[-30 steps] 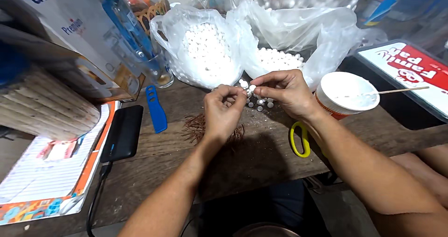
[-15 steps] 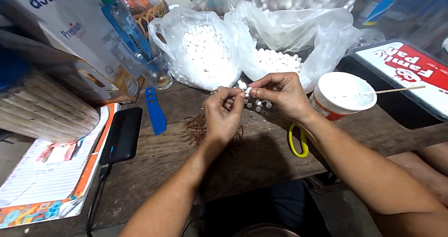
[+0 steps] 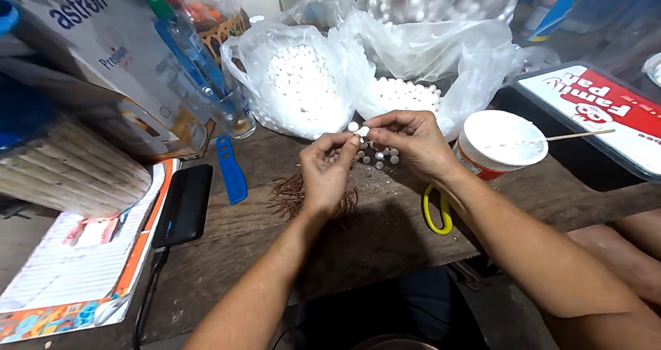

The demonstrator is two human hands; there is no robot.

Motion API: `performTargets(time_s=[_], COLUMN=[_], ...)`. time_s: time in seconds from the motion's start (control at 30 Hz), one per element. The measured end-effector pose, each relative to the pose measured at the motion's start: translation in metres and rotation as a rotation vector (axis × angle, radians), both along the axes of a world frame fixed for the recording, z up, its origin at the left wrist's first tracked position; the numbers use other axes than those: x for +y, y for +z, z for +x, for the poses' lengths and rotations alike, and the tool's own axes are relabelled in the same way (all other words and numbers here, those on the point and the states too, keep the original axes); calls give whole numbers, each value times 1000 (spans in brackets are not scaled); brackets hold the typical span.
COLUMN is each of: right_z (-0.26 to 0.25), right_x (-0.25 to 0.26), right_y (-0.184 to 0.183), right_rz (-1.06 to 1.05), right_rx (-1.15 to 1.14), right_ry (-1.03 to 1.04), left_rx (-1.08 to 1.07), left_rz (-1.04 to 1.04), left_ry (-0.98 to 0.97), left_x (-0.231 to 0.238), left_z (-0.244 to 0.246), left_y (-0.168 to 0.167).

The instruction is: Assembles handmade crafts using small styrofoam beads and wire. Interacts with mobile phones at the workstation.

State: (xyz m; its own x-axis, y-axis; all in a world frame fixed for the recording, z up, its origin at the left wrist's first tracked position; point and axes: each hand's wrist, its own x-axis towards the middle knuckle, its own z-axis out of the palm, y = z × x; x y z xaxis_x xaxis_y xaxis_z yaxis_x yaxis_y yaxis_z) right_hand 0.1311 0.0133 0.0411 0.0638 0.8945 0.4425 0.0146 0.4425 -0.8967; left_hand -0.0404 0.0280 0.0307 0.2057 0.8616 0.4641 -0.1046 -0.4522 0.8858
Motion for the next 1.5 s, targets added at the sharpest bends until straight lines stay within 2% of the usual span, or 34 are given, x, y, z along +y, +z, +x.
performTargets(time_s=[0.13,0.27,0.37,0.47,0.6,0.7,0.83,1.1,1.3,1.5], right_z=[5,2,-9,-10,-4,-1,-4,-6,-7,-9], right_x=[-4,-12,-17,-20,-24,-25,-26,-24,-23,-27], right_y=[11,19,17,10,1,-6,-11,-17,-21,-20], right_rz=[-125,-261,-235,-146,-40,17,134,329,407,475], right_rx=[45,-67,21,75,-65,-147,-259,-500,-609,-775], right_ry=[-6,155,147,61,-113,-204,-277,-459,-503,-522], left_rx=[-252,-406,-458,-456,-366,-280,-234,-226,-156,-154], left_rz=[-260,-387,-476,-528,-468,-307,-79,56,62,-82], left_ry=[-125,-236,-312,-297,-141,-14,-1,45,35,5], left_x=[2,-1,-5,-8,-16,-20,-18,-17,-14,-15], left_z=[0,8,18,27,32,34,33,31,30,27], left_y=[9,18,22,22,20,14,6,1,-1,-1])
